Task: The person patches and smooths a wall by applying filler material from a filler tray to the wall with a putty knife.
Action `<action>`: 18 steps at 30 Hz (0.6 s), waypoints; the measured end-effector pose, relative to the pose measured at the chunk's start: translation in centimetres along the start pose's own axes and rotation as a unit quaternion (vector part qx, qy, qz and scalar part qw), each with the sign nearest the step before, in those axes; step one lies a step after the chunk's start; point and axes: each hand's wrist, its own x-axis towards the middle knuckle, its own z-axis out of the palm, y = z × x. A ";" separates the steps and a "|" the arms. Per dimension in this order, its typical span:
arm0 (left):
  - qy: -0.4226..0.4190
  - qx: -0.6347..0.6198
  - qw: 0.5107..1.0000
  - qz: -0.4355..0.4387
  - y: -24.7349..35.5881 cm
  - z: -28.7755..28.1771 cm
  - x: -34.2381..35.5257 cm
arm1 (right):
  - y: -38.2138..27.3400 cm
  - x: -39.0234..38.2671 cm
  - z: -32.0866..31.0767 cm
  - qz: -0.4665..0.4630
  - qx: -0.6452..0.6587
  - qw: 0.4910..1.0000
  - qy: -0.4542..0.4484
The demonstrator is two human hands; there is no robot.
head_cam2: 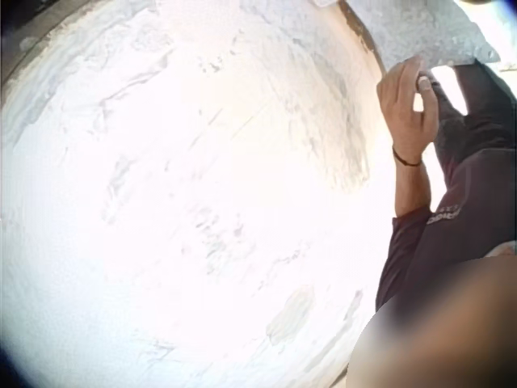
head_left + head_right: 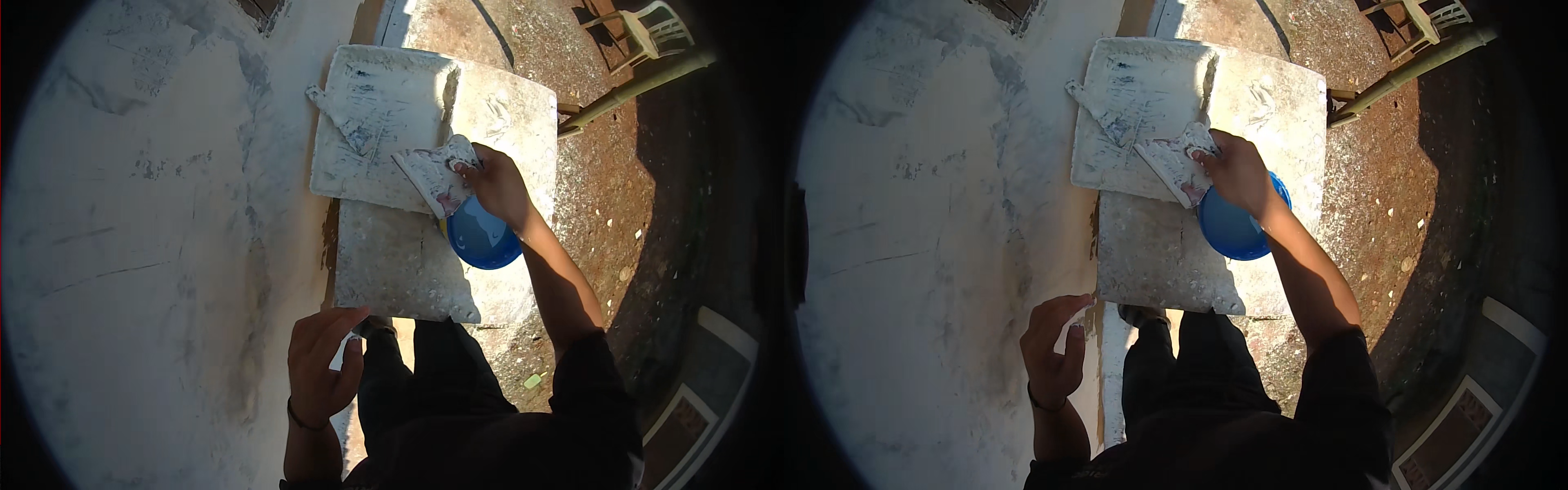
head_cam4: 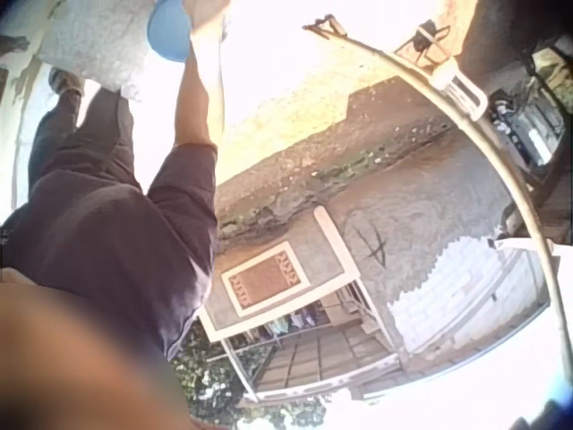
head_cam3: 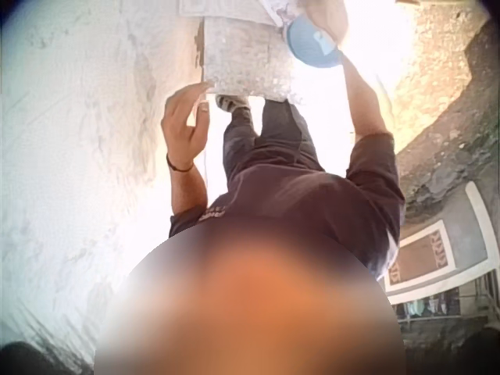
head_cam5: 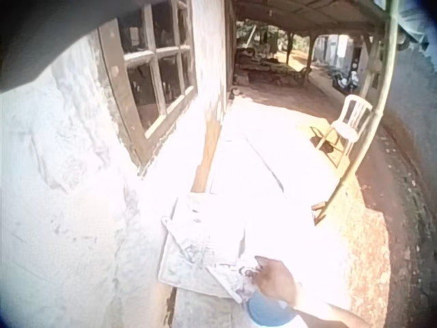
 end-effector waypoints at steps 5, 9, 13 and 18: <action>-0.001 0.009 0.999 -0.050 -7.3 3.5 2.2 | 0.8 9.0 5.4 -0.078 -0.169 0.977 -0.100; 0.000 -0.031 0.997 -0.076 -12.4 7.6 2.9 | 4.4 12.9 8.1 -0.106 -0.215 0.953 -0.187; -0.012 -0.068 0.994 -0.081 -15.6 10.5 2.0 | 5.6 14.5 10.1 -0.087 -0.256 0.931 -0.246; -0.024 -0.084 0.991 -0.101 -17.4 12.0 1.0 | 6.6 15.2 10.7 -0.051 -0.263 0.928 -0.258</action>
